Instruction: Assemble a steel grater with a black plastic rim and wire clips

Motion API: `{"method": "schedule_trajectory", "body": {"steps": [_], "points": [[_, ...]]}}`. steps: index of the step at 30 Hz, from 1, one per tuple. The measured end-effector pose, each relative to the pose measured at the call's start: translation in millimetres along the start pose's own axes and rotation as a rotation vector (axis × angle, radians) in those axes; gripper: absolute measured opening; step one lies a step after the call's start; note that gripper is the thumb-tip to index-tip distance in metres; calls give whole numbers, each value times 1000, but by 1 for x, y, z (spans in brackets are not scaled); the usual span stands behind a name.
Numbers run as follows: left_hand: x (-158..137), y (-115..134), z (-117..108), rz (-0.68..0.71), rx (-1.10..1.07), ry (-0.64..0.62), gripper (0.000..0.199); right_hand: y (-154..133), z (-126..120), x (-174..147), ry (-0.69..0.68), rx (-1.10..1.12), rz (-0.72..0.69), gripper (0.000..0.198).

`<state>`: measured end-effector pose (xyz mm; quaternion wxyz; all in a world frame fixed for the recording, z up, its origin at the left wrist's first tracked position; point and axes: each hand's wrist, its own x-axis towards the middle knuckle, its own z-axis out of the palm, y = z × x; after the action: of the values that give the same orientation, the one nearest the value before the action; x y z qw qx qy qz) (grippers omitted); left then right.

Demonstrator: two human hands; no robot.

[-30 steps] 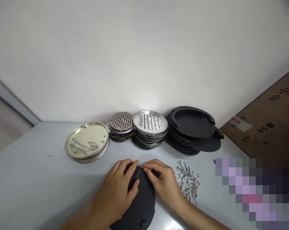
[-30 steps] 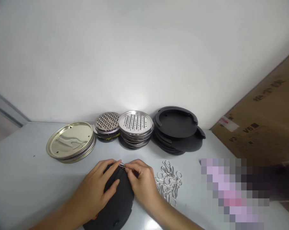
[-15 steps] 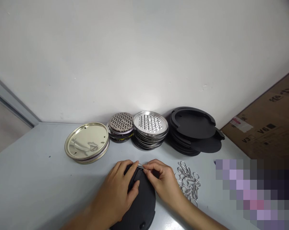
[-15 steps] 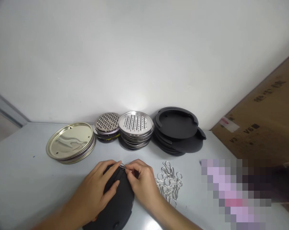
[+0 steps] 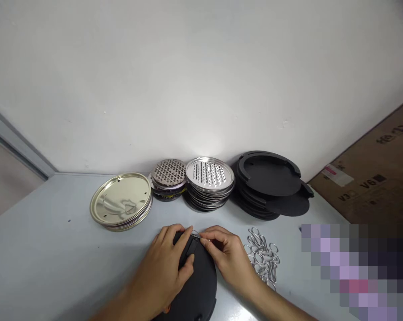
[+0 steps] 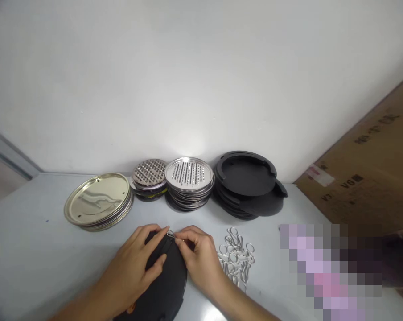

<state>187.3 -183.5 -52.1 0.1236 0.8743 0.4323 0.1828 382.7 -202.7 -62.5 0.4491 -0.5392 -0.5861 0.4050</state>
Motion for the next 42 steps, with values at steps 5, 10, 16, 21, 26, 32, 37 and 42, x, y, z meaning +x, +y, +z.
{"method": "schedule_trajectory", "body": {"steps": [5,10,16,21,26,32,37,42], "points": [[1,0,1,-10,-14,-3,49,1,-1,2,-20,8,12,17],[2,0,3,-7,-5,-12,48,1,-1,2,-35,-9,8,17],[1,1,1,7,11,1,53,7,1,0,12,41,25,16],[2,1,-1,-4,-6,-14,50,9,2,1,2,72,48,15],[2,1,1,-16,-24,-20,50,7,2,1,5,78,57,16],[1,-1,2,-11,-39,-3,50,8,2,1,20,99,91,17],[0,-2,3,-30,-66,15,49,7,3,0,33,73,69,15],[1,-3,4,-29,-93,26,46,5,4,-3,79,-61,-70,15]]}}
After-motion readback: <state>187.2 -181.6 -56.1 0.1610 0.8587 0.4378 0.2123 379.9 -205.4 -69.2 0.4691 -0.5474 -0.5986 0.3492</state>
